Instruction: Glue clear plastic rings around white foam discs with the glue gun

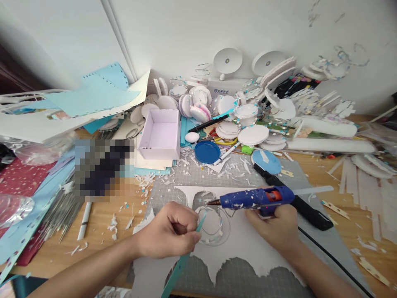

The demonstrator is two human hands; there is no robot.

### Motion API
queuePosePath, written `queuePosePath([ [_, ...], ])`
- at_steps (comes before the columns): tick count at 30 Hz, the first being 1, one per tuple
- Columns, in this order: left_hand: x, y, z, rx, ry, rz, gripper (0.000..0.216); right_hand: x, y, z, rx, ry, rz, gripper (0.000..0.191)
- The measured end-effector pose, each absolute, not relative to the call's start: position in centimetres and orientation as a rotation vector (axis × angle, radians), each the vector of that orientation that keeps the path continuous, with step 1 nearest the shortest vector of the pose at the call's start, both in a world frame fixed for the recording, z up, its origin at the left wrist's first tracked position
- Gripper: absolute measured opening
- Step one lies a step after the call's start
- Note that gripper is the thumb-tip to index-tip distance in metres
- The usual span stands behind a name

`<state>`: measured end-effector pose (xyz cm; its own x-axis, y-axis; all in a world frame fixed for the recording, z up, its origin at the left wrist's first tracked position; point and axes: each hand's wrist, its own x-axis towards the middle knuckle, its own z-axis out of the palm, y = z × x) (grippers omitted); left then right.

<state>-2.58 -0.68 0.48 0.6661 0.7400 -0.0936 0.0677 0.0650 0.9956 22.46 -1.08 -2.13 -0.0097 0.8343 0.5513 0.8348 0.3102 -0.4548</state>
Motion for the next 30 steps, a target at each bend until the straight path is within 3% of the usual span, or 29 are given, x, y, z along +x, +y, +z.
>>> queuePosePath([
  [6,-2.7,-0.6,0.7,1.448,0.735,0.557,0.039,23.2,-0.3,-2.5,-1.808,-1.54,0.056,0.021],
  [13,-2.7,-0.8,0.8,1.446,0.745,0.583,0.04,25.0,1.4,-3.2,-2.045,-1.75,0.057,0.045],
  [22,-2.6,-0.8,0.7,1.432,0.757,0.577,0.039,26.5,1.7,-2.8,-1.783,-1.864,0.411,0.016],
  [30,-2.6,-0.7,0.6,1.408,0.801,0.561,0.037,27.0,2.0,-2.5,-1.699,-2.039,0.296,0.017],
])
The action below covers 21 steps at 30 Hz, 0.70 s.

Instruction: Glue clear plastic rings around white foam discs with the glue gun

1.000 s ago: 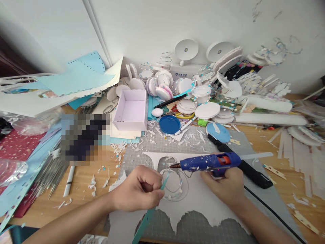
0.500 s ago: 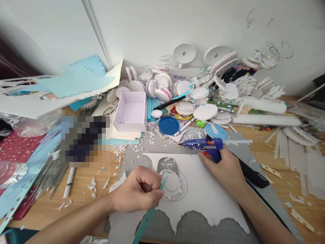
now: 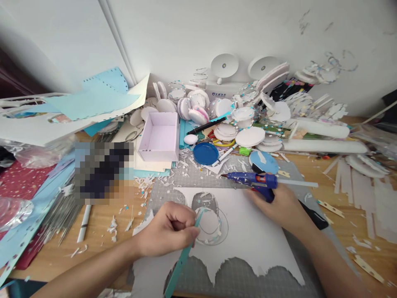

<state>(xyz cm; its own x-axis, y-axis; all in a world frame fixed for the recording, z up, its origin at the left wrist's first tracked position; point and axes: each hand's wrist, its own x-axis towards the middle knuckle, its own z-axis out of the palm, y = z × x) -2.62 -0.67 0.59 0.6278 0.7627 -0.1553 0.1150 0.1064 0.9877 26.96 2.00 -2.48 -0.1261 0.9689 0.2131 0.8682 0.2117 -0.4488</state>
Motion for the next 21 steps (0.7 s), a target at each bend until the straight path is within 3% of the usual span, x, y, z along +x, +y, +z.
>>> queuePosePath([
  [10,-2.7,-0.2,0.9,1.368,0.943,0.682,0.034,30.3,-0.8,-2.1,-1.805,-2.259,0.082,0.047],
  [14,-2.3,-0.6,1.7,1.318,1.0,0.803,0.033,30.9,-3.8,1.2,-1.746,-2.228,-0.149,0.033],
  [17,-1.5,-1.4,3.0,1.248,1.059,0.847,0.032,28.5,-5.4,4.3,-1.498,-2.114,-0.076,0.017],
  [21,0.1,-2.8,5.0,1.195,1.103,0.787,0.031,23.1,-5.7,6.0,-1.017,-2.25,-0.006,0.015],
])
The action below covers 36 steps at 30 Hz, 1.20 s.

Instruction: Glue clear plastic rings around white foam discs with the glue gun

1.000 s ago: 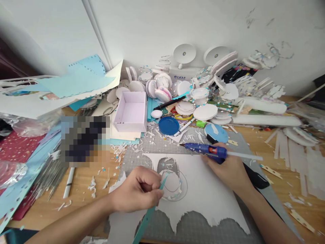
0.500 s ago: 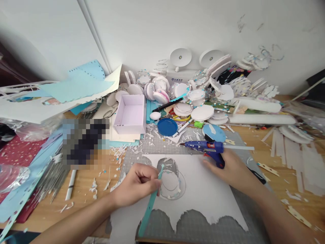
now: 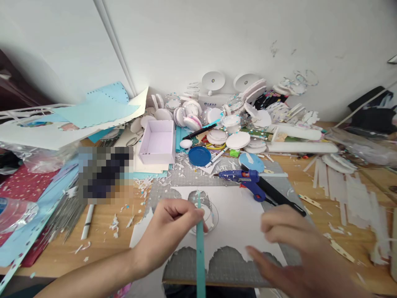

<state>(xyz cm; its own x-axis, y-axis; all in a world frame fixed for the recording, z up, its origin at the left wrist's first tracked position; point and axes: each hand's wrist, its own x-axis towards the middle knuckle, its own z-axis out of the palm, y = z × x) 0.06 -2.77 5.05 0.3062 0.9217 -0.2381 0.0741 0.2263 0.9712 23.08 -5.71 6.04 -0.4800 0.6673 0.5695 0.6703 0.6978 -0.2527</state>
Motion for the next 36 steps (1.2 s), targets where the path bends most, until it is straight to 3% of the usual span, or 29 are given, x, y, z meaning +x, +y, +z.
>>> queuePosePath([
  [3,1.1,-3.5,5.7,1.224,1.112,0.714,0.033,19.8,-5.0,5.6,-0.67,-2.367,-0.136,0.009],
  [9,1.7,-3.7,5.6,1.395,1.123,0.714,0.045,18.1,-3.5,4.8,-0.463,-2.392,-0.331,0.023],
  [14,0.0,-2.7,5.6,1.951,1.015,0.945,0.023,20.4,-2.2,4.0,-0.636,-2.208,-0.216,0.02],
  [15,-0.4,-2.4,5.3,2.039,0.984,0.93,0.029,20.9,-1.9,3.6,-0.716,-2.108,-0.143,0.021],
  [18,-1.5,-1.4,3.8,2.135,0.977,0.723,0.08,21.7,-1.2,2.0,-0.923,-1.781,0.049,0.023],
  [21,-1.9,-0.7,1.7,2.195,1.003,0.557,0.103,21.6,-0.9,0.3,-1.043,-1.547,0.112,0.016],
  [23,-1.8,-0.5,0.5,2.258,0.985,0.502,0.099,21.5,-1.0,-0.6,-1.109,-1.44,0.162,0.013],
  [29,-1.9,0.1,-0.7,2.355,0.892,0.522,0.052,21.1,-1.8,-1.3,-1.199,-1.355,0.394,0.01],
  [36,-2.8,0.2,-0.7,2.162,0.819,0.622,0.048,20.5,-2.4,-0.3,-1.082,-1.32,0.726,0.008],
])
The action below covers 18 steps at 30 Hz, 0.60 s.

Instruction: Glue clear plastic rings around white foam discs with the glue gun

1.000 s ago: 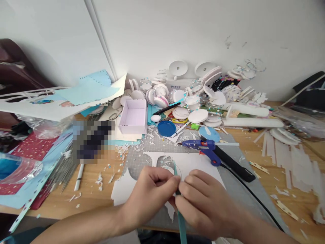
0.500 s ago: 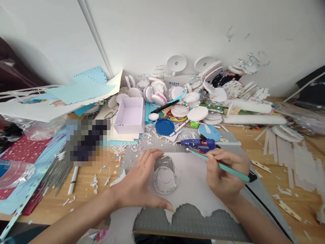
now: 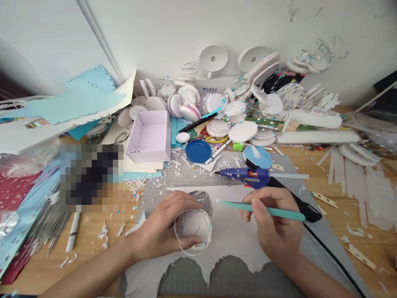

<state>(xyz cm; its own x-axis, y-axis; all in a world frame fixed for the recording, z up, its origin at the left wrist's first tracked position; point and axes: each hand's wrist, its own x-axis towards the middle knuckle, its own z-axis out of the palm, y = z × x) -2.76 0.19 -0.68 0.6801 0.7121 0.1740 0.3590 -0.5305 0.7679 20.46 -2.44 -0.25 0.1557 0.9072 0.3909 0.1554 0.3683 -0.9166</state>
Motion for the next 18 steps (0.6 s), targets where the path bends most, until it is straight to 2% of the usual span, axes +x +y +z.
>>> queuePosePath([
  [7,-3.01,0.07,-0.37,2.003,0.807,0.723,0.05,20.28,-3.12,-0.35,-1.0,-1.278,1.042,0.009],
  [18,-2.87,0.17,-0.51,2.033,0.75,0.742,0.053,19.86,-3.39,0.02,-1.009,-1.36,1.093,0.009],
])
